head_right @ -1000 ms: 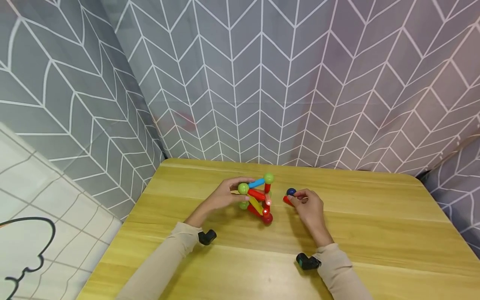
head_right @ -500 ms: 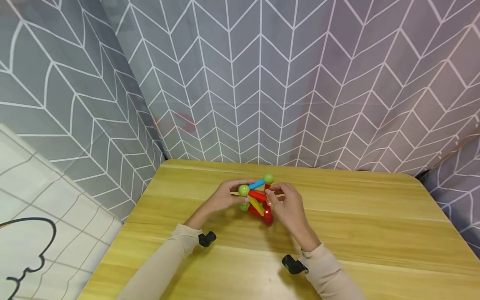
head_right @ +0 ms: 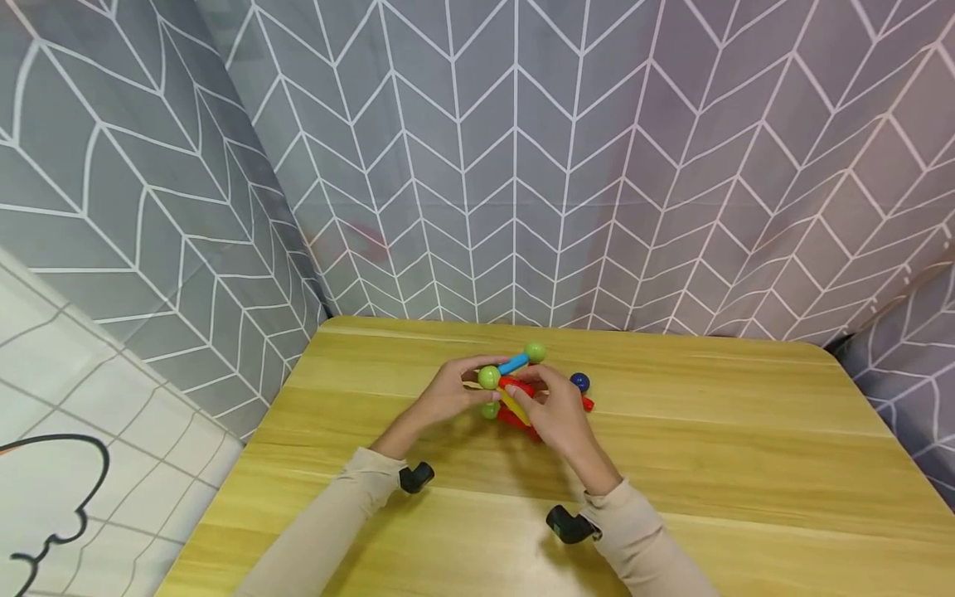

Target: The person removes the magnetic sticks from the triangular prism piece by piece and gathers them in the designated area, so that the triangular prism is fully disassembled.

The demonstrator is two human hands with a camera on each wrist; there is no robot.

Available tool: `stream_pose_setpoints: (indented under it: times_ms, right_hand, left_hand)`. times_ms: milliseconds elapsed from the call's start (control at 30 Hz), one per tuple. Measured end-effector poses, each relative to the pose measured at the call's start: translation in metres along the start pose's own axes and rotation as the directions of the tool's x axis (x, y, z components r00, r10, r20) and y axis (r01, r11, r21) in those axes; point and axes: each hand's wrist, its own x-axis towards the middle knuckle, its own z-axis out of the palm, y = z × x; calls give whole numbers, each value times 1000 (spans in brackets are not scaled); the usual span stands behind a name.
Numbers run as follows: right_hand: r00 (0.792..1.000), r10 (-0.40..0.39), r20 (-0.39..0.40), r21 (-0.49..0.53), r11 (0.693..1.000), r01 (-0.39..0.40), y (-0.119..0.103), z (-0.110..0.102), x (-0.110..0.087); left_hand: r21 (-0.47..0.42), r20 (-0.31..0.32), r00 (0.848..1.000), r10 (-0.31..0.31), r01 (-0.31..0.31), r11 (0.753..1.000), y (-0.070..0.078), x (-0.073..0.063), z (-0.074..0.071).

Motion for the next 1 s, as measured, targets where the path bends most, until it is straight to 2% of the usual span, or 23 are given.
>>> stream_pose_setpoints:
  times_ms: [167,333,567,1000]
  right_hand:
    - [999,45,31,5,999,-46,-3,4,2]
    - [999,40,32,-22,999,-39,-3,7,2]
    - [1000,15,-18,-46,999,-16,-6,17,4]
    - [997,17,-80,-41,999,-20,-1,24,4]
  left_hand:
    - [6,2,1000,18,-18,1000,1,1,0]
    - [-7,1,1000,3,-3,1000,3,0,1]
    - [-7,-21,1000,-22,22,1000,3,0,2]
    - [7,-23,1000,-20,21,1000,5,0,3]
